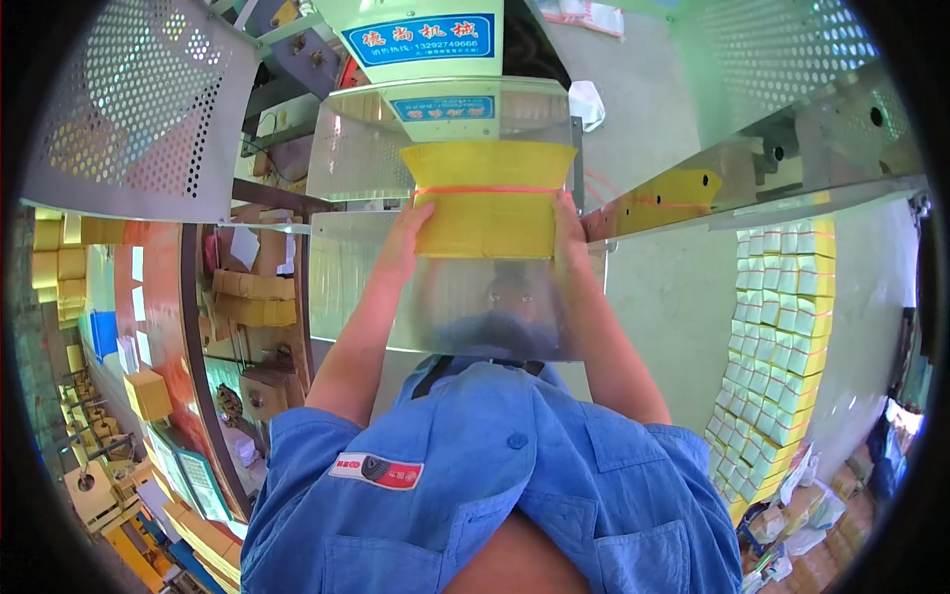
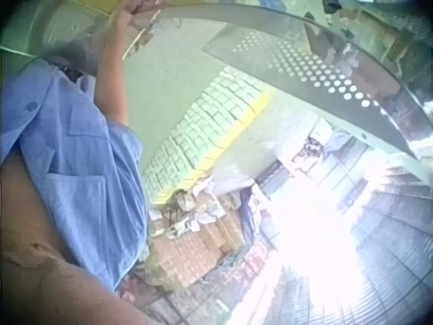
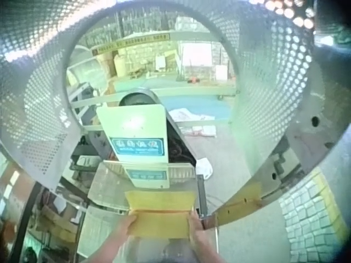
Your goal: The recorder weighs stacks of yellow paper on a scale and organizes them on a table.
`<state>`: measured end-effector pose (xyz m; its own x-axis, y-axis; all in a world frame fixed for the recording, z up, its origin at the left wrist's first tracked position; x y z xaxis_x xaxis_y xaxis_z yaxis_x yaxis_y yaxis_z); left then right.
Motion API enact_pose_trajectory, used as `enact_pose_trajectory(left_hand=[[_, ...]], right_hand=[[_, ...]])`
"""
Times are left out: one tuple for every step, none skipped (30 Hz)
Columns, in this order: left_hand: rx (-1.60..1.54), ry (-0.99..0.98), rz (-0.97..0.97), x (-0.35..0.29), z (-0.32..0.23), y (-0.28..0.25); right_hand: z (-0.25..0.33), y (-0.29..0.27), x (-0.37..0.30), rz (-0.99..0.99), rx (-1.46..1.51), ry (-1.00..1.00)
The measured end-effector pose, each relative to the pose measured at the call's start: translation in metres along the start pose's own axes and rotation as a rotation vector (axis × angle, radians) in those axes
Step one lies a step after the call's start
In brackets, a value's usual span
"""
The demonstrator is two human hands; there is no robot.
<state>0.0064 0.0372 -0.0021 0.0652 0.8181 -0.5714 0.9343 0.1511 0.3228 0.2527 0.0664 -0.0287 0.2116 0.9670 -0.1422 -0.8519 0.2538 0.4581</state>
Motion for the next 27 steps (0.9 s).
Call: enact_pose_trajectory(left_hand=[[0.014,0.022,0.034,0.002,0.000,0.000],[0.026,0.040,0.064,0.001,0.002,-0.003],[0.028,0.040,0.065,-0.003,0.006,-0.013],[-0.012,0.016,0.059,-0.009,0.013,-0.025],[-0.046,-0.013,0.062,-0.014,0.017,-0.034],[-0.039,-0.022,0.077,-0.026,0.017,-0.040],[-0.004,-0.051,0.061,-0.041,0.015,-0.048],[0.031,-0.081,0.046,-0.051,0.015,-0.058],[0.033,-0.095,0.052,-0.062,0.016,-0.070],[0.121,-0.110,0.069,-0.071,0.018,-0.086],[0.209,-0.125,0.088,-0.079,0.021,-0.097],[0.212,-0.136,0.097,-0.082,0.023,-0.104],[0.173,-0.169,0.105,-0.084,0.026,-0.111],[0.134,-0.201,0.112,-0.086,0.028,-0.117],[0.134,-0.206,0.121,-0.087,0.027,-0.116],[0.253,-0.120,0.089,-0.090,0.022,-0.113],[0.371,-0.032,0.056,-0.091,0.018,-0.112],[0.373,-0.030,0.066,-0.088,0.021,-0.115],[0.534,0.051,0.017,-0.084,0.024,-0.120],[0.694,0.136,-0.034,-0.082,0.025,-0.125],[0.698,0.138,-0.026,-0.082,0.026,-0.123],[0.677,0.230,-0.087,-0.084,0.024,-0.120],[0.654,0.322,-0.148,-0.087,0.021,-0.118],[0.659,0.323,-0.137,-0.088,0.020,-0.118],[0.705,0.263,-0.174,-0.089,0.019,-0.119],[0.750,0.203,-0.212,-0.091,0.017,-0.121],[0.756,0.207,-0.202,-0.092,0.011,-0.119]], right_hand=[[-0.017,-0.014,0.009,-0.005,-0.071,0.001],[-0.027,-0.022,0.012,-0.010,-0.141,0.009],[-0.020,-0.012,0.004,-0.011,-0.140,0.008],[-0.001,0.011,-0.011,0.137,-0.113,-0.017],[0.011,0.026,-0.025,0.275,-0.086,-0.047],[0.012,0.027,-0.036,0.257,-0.088,-0.052],[0.009,0.026,-0.048,0.279,-0.280,-0.031],[0.007,0.025,-0.058,0.299,-0.472,-0.003],[0.012,0.027,-0.066,0.285,-0.475,0.006],[0.018,0.032,-0.075,0.401,-0.510,0.028],[0.021,0.036,-0.085,0.516,-0.542,0.052],[0.022,0.035,-0.088,0.503,-0.544,0.058],[0.022,0.034,-0.092,0.535,-0.547,0.086],[0.020,0.036,-0.098,0.568,-0.550,0.113],[0.021,0.038,-0.103,0.559,-0.554,0.114],[0.019,0.037,-0.107,0.435,-0.394,0.203],[0.017,0.037,-0.111,0.311,-0.231,0.287],[0.014,0.031,-0.115,0.304,-0.234,0.281],[0.004,0.021,-0.118,0.205,-0.071,0.307],[-0.004,0.013,-0.122,0.107,0.094,0.330],[-0.008,0.013,-0.125,0.102,0.095,0.323],[-0.011,0.012,-0.127,0.031,0.134,0.311],[-0.013,0.012,-0.128,-0.039,0.174,0.299],[-0.013,0.016,-0.131,-0.048,0.178,0.292],[-0.009,0.023,-0.133,0.003,0.066,0.221],[-0.005,0.026,-0.134,0.055,-0.046,0.150],[-0.005,0.024,-0.132,0.046,-0.042,0.142]])
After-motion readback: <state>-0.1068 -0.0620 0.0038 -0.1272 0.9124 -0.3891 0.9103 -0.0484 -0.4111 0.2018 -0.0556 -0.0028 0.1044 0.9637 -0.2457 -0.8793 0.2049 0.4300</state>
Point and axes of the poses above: each hand's wrist, its own x-axis towards the middle knuckle, its own y-axis out of the palm, z = x × y, the point moved 4 cm from there along x, towards the middle knuckle, and after that the axes turned 14 degrees about -y, right-handed, at the moved point
